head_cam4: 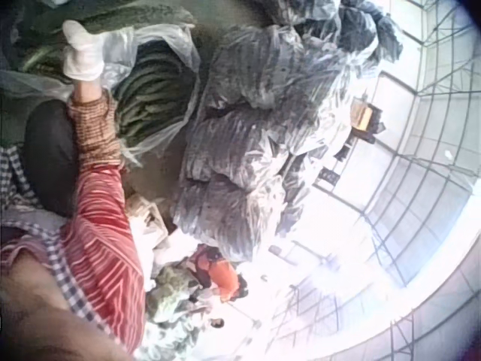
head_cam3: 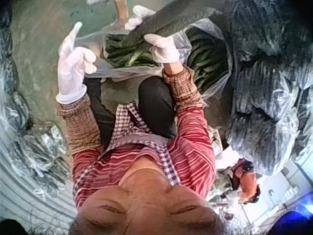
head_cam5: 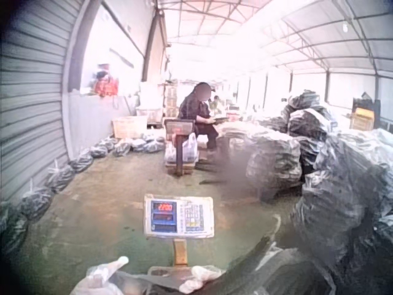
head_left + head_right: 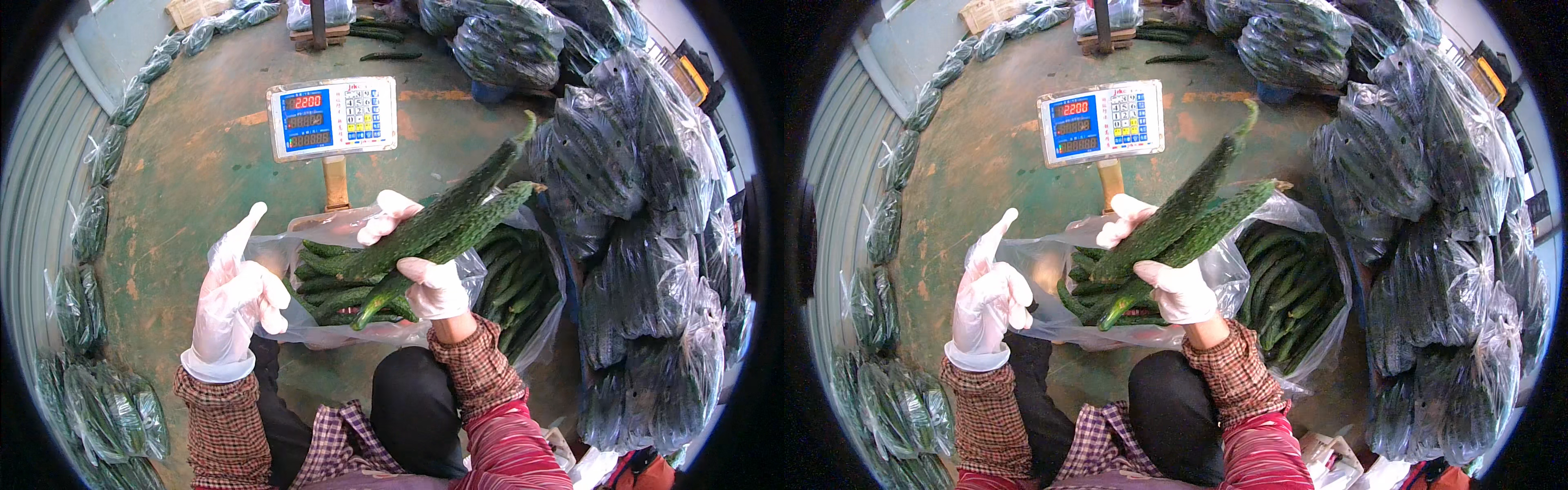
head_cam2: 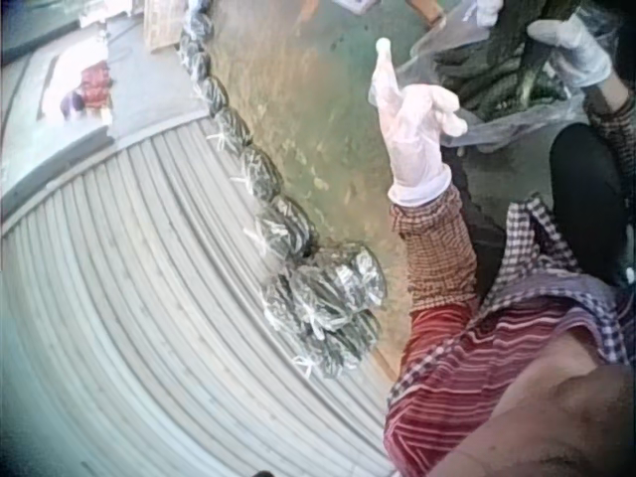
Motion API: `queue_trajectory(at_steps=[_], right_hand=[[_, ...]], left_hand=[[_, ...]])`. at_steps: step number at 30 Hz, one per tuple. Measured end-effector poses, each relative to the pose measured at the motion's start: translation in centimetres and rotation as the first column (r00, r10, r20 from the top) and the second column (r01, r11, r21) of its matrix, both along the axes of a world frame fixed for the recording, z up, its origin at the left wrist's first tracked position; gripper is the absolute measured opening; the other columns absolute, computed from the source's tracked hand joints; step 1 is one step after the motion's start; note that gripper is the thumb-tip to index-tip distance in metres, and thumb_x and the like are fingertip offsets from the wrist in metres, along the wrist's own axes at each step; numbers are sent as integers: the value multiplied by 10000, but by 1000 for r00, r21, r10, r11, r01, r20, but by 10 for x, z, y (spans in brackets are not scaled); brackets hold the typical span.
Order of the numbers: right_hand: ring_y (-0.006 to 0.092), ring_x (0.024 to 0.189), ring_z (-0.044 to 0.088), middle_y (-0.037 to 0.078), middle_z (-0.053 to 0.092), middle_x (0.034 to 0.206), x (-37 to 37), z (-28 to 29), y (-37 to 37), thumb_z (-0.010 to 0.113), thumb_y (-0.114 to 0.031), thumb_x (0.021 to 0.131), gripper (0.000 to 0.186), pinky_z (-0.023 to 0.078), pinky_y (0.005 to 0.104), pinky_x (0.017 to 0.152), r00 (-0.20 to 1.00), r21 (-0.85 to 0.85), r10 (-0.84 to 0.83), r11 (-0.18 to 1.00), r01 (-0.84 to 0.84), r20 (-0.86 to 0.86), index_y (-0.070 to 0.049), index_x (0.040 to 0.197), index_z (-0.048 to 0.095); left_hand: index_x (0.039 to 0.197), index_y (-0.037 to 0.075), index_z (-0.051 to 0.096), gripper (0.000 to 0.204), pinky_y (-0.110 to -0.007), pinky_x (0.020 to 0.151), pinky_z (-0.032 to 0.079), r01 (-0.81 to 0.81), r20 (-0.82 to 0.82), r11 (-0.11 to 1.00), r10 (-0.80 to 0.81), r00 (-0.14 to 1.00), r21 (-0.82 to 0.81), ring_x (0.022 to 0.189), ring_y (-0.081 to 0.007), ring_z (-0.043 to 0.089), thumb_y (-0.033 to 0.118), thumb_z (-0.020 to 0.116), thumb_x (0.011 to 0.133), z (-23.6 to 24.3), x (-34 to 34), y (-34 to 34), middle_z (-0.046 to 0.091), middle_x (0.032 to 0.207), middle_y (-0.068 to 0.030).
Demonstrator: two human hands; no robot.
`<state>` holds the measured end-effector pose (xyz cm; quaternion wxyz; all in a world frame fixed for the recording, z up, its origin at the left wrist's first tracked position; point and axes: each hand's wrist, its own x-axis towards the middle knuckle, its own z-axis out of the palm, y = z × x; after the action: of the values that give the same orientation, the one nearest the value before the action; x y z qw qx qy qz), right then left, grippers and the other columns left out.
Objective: The person puts produce into plastic bags and weighs them on a scale before tying the bags and placing them on a stack.
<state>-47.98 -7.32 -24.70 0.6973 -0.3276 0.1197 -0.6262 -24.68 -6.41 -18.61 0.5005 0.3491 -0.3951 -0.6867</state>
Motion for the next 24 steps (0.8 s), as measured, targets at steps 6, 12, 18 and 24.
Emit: queue_trajectory(at_steps=[6,12,18,24], right_hand=[[224,1091,470,96,472,1269,8,-9,-4,701,-3,701,572,357,413,990,996,-19,24,1000,-22,81,-57,1224,476],[220,1079,493,94,524,1165,19,-12,-2,713,-102,714,621,355,391,1009,982,-34,-31,999,25,-184,-20,1268,444],[331,1172,465,169,486,1275,-23,-73,10,734,-202,693,702,381,411,983,-481,-276,-347,937,-214,-805,-19,1296,426],[118,908,595,58,656,1009,-86,-5,62,590,-209,893,400,469,266,842,644,36,33,999,-7,-764,-17,1241,546]], left_hand=[[1425,-36,185,703,-219,390,463,-5,17,1000,6,1000,-22,421,-127,547,80,494,805,-2,5,1,605,629,-108],[1426,-47,169,708,-205,346,403,-55,16,998,55,998,-18,378,-96,473,70,497,810,3,8,0,570,589,-78],[1431,-48,149,663,-180,291,258,-44,18,995,46,999,-87,350,-17,276,17,453,846,2,-20,-4,339,488,71],[1455,29,-44,700,-205,284,331,-69,-150,997,63,987,-35,354,-46,333,-61,360,891,12,13,7,394,538,6]])
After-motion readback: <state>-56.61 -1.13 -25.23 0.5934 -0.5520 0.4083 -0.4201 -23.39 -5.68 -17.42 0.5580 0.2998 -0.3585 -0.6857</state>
